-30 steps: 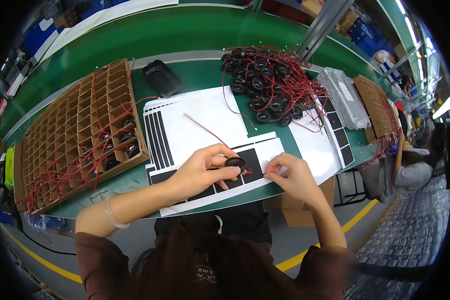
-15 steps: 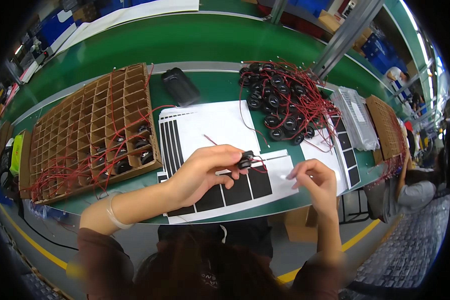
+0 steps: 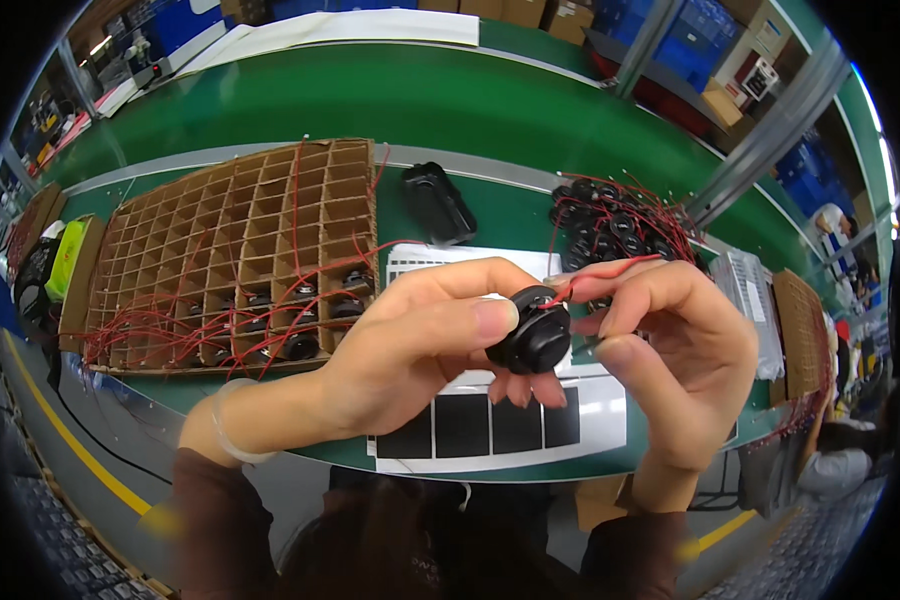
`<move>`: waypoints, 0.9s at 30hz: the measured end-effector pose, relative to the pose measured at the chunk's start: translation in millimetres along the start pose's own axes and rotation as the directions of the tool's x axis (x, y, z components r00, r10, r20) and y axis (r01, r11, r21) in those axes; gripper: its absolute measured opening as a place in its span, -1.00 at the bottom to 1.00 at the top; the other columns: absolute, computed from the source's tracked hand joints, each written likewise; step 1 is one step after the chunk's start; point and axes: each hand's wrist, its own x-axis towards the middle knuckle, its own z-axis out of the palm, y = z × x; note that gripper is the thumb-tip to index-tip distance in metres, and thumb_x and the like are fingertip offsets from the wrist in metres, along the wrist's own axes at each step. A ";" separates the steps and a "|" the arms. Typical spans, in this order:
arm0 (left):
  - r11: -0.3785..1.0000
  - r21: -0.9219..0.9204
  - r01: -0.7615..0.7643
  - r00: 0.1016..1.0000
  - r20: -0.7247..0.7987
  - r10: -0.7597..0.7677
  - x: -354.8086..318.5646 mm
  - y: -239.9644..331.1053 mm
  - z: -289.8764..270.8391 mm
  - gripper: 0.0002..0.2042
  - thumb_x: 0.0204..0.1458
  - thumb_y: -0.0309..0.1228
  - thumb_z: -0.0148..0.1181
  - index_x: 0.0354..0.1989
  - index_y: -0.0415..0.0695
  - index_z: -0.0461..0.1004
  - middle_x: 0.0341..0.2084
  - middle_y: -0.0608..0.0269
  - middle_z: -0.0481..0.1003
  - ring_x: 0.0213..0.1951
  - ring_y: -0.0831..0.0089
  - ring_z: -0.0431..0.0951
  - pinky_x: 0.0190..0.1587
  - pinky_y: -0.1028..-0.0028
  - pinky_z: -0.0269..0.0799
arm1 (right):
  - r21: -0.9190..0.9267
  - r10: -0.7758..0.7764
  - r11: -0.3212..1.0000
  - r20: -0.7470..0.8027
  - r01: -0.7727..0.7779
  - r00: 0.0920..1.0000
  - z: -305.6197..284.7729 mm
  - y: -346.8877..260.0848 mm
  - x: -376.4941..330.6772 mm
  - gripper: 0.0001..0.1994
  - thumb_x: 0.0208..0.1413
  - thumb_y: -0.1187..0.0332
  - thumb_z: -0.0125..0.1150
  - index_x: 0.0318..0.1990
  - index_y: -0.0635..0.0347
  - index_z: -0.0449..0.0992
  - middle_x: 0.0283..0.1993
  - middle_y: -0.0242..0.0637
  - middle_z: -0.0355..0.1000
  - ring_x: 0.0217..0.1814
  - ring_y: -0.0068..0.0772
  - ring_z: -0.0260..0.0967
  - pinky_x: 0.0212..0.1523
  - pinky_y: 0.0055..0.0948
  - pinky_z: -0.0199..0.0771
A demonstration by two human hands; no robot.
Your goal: Assembling speaker drivers by wrapping wires and organizing them into a grid container.
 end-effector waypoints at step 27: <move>0.982 0.189 0.012 0.994 -0.106 0.008 2.6 12.7 -2.9 -0.39 -0.27 -0.13 0.03 -0.13 -0.42 0.16 -0.47 0.03 0.39 -0.51 0.39 0.46 -0.49 0.61 0.37 | -0.099 0.020 0.995 0.159 -0.004 0.987 -0.3 -3.2 16.2 -0.90 -0.22 0.54 0.01 -0.49 0.39 0.28 -0.30 -0.03 0.28 -0.38 -0.55 0.19 -0.29 -0.61 0.18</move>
